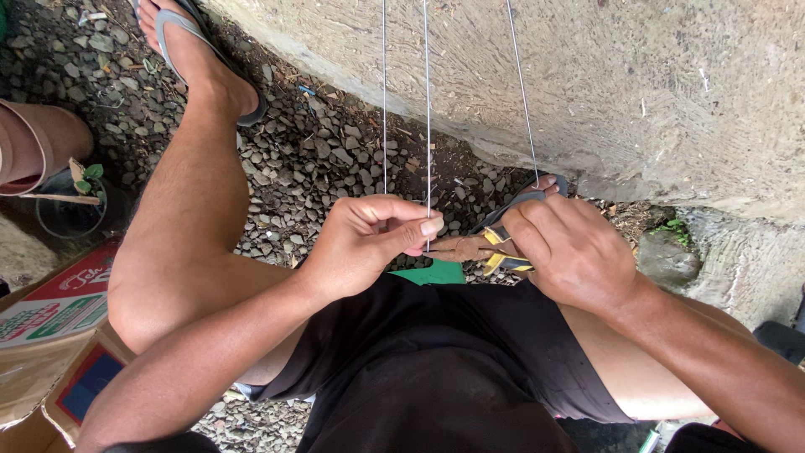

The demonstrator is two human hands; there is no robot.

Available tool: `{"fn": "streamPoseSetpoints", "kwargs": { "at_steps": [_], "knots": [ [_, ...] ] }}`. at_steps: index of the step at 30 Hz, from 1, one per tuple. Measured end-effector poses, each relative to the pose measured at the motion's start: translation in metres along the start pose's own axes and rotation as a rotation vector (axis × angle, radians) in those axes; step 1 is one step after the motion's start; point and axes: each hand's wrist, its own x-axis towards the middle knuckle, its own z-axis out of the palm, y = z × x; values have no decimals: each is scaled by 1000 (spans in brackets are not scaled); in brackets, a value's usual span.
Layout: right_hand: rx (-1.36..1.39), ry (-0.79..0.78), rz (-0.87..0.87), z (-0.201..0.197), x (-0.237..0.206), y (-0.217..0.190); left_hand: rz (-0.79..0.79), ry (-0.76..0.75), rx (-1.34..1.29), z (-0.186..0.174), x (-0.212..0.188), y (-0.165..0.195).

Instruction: The person uses pliers to bend metal wires through holes in a white plastic pot, forming a hanging support. The person then picks up additional wire pieces and bends them into loops with pliers. The finished pot with attached wires is placed aside.

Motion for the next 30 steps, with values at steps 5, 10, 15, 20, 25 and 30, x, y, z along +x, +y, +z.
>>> {"fn": "streamPoseSetpoints", "kwargs": {
  "at_steps": [5,10,15,20,25,30],
  "knots": [
    [-143,45,-70,-1,-3,2,-14,-11,3,-1,1,-1],
    [-135,96,-85,5,-5,2,-3,-7,-2,-4,4,1],
    [-66,3,-95,9,-7,5,-65,0,-111,-8,2,6],
    [234,-193,41,11,-3,3,-49,-15,-210,-5,0,5],
    [736,-1010,551,0,4,14,-65,-34,-258,-5,-4,2],
    [1042,-1183,544,4,18,36,-89,-5,-208,-6,-5,-1]
  ]
}}
